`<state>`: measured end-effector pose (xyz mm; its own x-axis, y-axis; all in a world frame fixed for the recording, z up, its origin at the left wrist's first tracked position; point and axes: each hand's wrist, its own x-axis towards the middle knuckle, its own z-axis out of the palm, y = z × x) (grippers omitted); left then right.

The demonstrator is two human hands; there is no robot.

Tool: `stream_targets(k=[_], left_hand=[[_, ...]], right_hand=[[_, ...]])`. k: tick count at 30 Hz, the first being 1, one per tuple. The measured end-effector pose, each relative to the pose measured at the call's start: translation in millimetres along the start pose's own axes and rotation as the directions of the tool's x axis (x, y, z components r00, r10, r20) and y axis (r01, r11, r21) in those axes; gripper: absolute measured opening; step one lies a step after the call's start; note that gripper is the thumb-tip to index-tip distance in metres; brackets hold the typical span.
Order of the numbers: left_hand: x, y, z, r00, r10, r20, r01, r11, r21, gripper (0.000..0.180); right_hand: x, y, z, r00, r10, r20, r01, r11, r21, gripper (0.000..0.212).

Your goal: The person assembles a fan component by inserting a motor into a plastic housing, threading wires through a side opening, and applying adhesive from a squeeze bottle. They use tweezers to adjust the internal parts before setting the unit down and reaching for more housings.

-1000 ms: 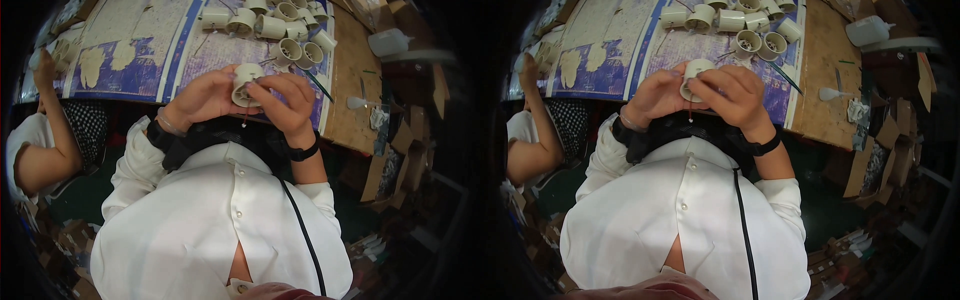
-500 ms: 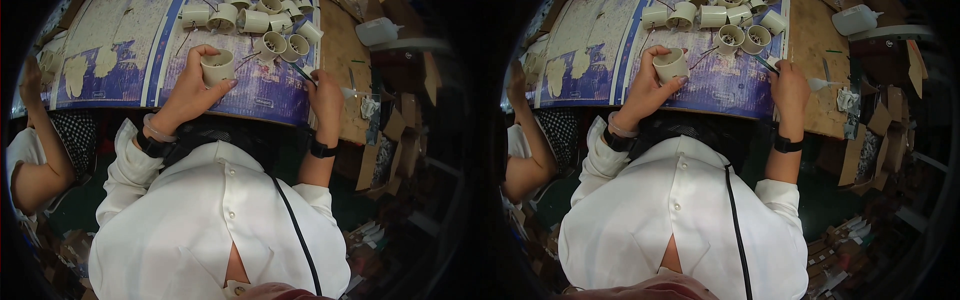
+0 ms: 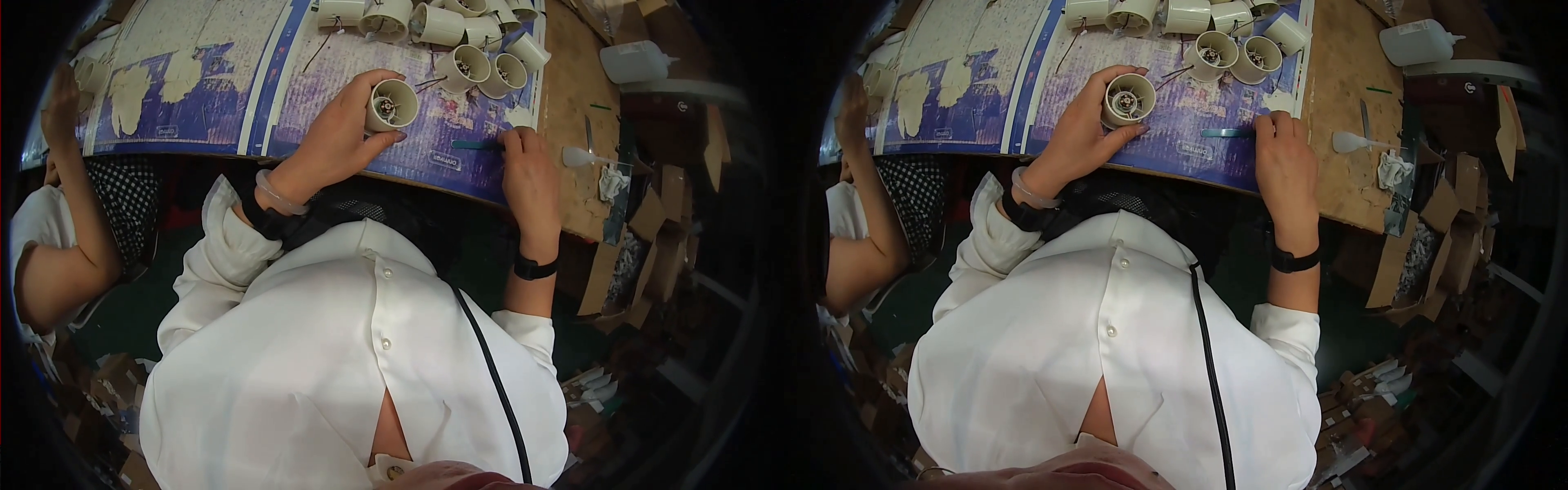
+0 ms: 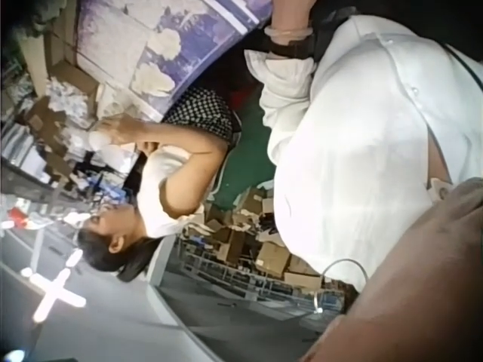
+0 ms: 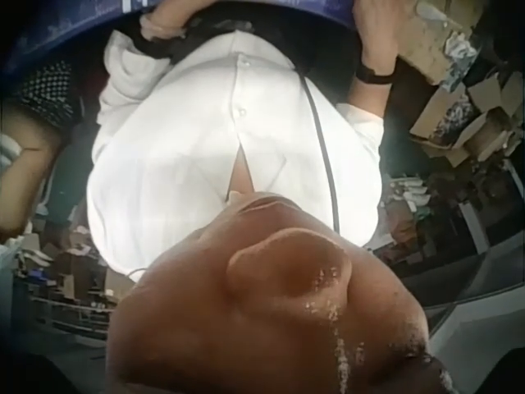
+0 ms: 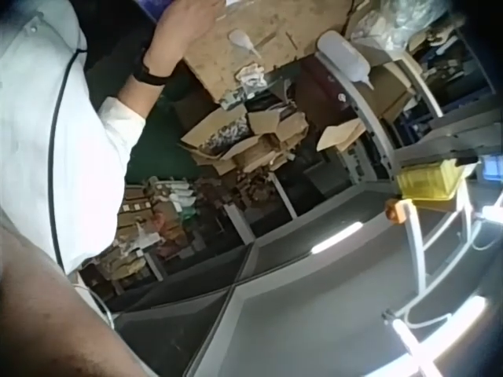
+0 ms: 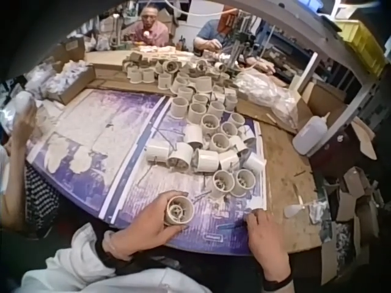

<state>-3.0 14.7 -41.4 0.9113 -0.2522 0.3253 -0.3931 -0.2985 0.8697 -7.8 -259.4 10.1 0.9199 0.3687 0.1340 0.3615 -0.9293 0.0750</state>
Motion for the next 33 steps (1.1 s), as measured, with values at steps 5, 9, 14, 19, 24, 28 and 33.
stream_targets(k=[5, 9, 14, 19, 24, 28, 33], left_hand=[[-0.2, 2.4, -2.9, 1.0, -0.003, -0.013, 0.003, 1.0, -0.015, 0.061], [0.2, -0.4, -1.9, 1.0, 0.001, -0.017, -0.003, 0.998, -0.062, 0.059], [-0.6, -4.4, 0.4, 0.998, 0.063, -0.025, -0.065, 0.995, -0.078, 0.059], [1.3, -2.8, 0.3, 0.999, 0.049, -0.005, -0.049, 0.999, -0.019, 0.061], [2.0, 0.1, 0.2, 0.997, 0.068, -0.031, -0.066, 0.996, 0.056, 0.061], [1.9, -0.2, 0.1, 0.998, 0.04, -0.038, -0.04, 0.999, 0.001, 0.06], [4.8, 2.4, 0.2, 1.0, -0.003, 0.008, 0.002, 1.0, 0.014, 0.061]], right_hand=[[2.8, 1.7, -1.0, 0.996, -0.034, 0.084, 0.03, 0.999, 0.044, 0.027], [3.7, -4.3, -4.4, 0.996, -0.048, -0.079, 0.071, 0.947, 0.313, 0.022], [8.8, -40.0, 4.1, 0.96, 0.085, -0.265, 0.146, 0.658, 0.739, 0.014], [16.9, -50.2, 25.1, 0.941, 0.052, -0.334, 0.208, 0.69, 0.694, 0.011], [23.2, -61.7, 9.0, 0.938, 0.221, -0.266, 0.15, 0.434, 0.889, 0.01], [26.1, -77.7, 11.7, 0.938, 0.208, -0.279, 0.204, 0.321, 0.925, 0.009], [34.0, -77.5, 24.5, 0.954, 0.07, -0.29, 0.223, 0.48, 0.849, 0.01]])
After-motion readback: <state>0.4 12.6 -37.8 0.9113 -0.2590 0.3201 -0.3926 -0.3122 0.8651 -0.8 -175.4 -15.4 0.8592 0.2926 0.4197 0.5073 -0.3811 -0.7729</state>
